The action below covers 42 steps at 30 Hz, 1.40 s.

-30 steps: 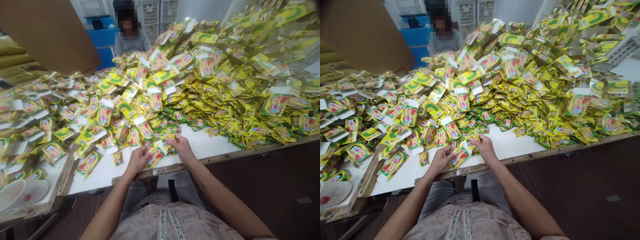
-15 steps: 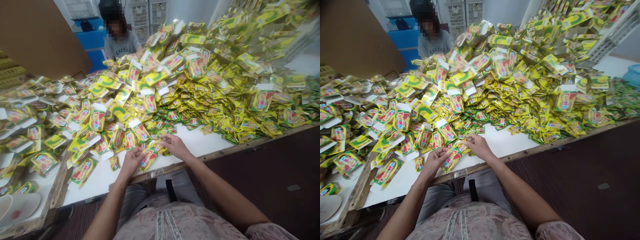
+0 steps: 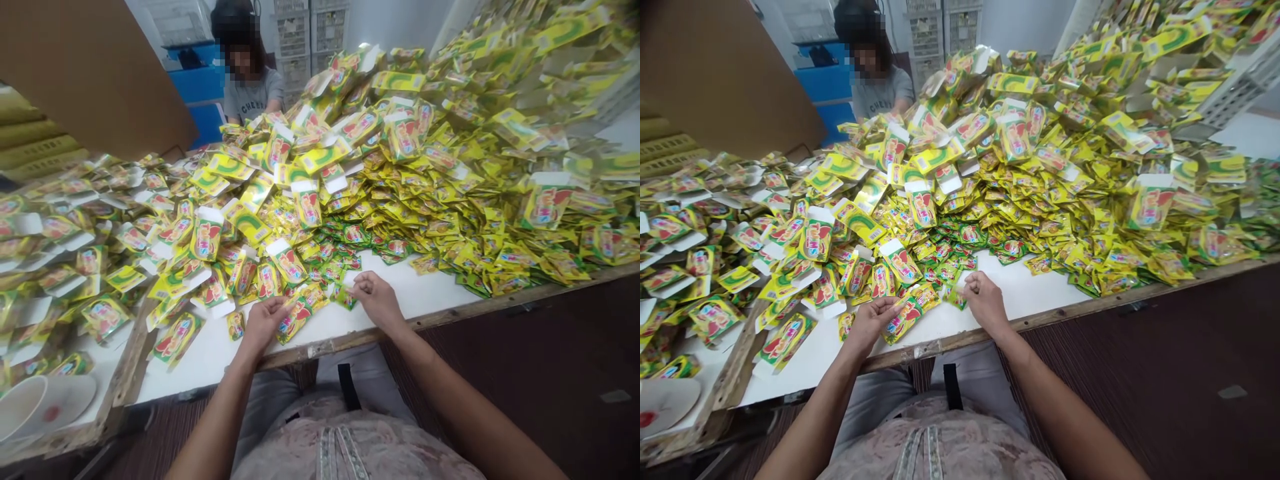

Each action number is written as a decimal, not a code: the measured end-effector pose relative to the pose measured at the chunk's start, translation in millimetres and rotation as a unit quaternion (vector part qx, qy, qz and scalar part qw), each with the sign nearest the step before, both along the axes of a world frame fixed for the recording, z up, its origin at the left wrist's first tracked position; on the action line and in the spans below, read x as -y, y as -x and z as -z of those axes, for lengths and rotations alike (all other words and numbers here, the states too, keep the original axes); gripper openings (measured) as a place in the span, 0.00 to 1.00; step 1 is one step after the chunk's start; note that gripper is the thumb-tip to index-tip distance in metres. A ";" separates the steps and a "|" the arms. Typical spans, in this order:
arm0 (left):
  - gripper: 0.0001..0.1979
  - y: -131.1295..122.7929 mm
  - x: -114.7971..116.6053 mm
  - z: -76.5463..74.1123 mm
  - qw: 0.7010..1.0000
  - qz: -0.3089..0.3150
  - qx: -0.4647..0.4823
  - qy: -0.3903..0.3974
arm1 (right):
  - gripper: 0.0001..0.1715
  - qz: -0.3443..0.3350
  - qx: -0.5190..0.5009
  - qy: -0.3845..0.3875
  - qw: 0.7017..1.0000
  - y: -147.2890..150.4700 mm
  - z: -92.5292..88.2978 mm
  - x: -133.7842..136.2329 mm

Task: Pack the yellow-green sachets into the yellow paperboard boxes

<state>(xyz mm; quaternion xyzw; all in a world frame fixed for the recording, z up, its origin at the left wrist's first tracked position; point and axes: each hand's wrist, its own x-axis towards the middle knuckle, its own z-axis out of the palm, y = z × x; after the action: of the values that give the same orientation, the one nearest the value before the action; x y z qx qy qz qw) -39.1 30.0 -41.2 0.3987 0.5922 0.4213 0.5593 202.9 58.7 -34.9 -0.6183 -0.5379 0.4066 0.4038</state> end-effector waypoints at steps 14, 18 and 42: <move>0.17 -8.6 1.3 -15.8 0.995 0.075 0.057 -0.023 | 0.04 -0.229 0.064 -0.158 0.958 32.7 -21.5 -10.3; 0.16 -9.4 1.4 -9.6 0.996 0.075 0.052 -0.022 | 0.07 -0.247 0.072 -0.151 0.954 38.1 -20.8 -10.5; 0.18 -15.6 3.8 -12.3 0.998 0.047 0.023 -0.040 | 0.27 -0.203 -0.014 0.026 0.979 48.4 -42.2 11.3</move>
<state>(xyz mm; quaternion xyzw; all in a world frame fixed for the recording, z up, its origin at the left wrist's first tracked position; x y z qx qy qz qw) -23.6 26.2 -28.9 0.4381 0.5429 0.4270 0.5754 154.5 47.5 7.3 -0.5004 -0.6358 0.5027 0.3043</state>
